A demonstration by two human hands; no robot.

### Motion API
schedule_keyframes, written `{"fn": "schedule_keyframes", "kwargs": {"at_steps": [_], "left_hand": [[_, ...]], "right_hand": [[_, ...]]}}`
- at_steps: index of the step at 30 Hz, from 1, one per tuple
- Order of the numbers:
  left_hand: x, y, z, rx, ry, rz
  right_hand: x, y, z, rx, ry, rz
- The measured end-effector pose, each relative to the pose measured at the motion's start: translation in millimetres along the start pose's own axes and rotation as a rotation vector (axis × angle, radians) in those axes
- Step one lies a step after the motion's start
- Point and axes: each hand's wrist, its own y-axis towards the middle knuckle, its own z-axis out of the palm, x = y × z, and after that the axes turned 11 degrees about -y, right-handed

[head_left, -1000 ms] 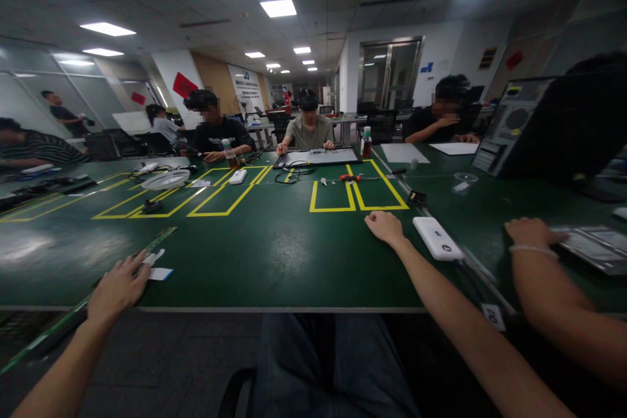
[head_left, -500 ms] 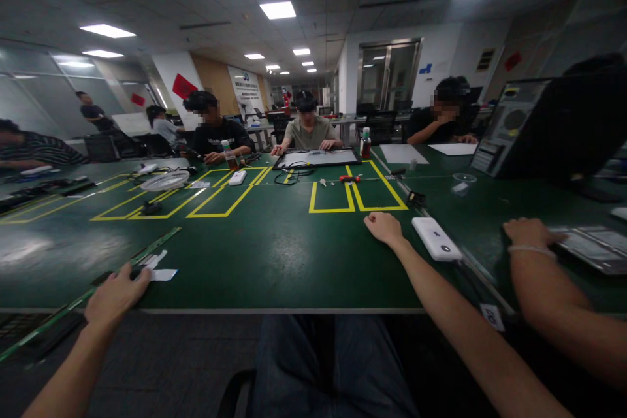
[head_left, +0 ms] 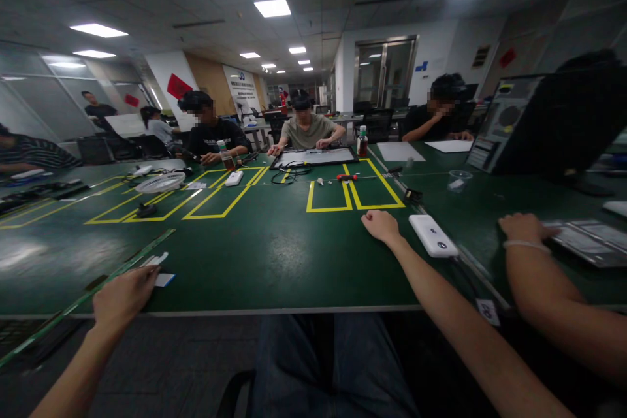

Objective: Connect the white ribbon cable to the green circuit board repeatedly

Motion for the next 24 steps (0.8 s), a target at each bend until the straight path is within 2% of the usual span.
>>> {"fn": "schedule_keyframes", "kwargs": {"at_steps": [3, 6, 10, 13, 19, 24], "left_hand": [[-16.3, -4.8, 1.8, 0.003, -0.118, 0.032], [-42.9, -11.4, 8.5, -0.012, -0.232, 0.173], [-89.7, -22.8, 21.9, -0.047, -0.387, 0.367], [-131.8, -38.0, 28.9, -0.021, -0.507, 0.521], [-216.6, -95.4, 24.3, 0.035, -0.637, 0.807], [-264.4, -150.1, 9.5, 0.100, -0.632, 1.001]], "right_hand": [[1.0, -0.5, -0.3, -0.019, -0.013, 0.016], [1.3, -1.5, -1.3, -0.017, -0.010, 0.013], [1.0, -2.0, -1.9, -0.013, -0.005, 0.005], [0.3, -1.6, -1.5, -0.010, -0.003, 0.000], [-1.1, -1.9, -1.7, 0.005, 0.007, -0.014], [-1.1, -2.7, -2.1, 0.007, 0.016, -0.017]]}}
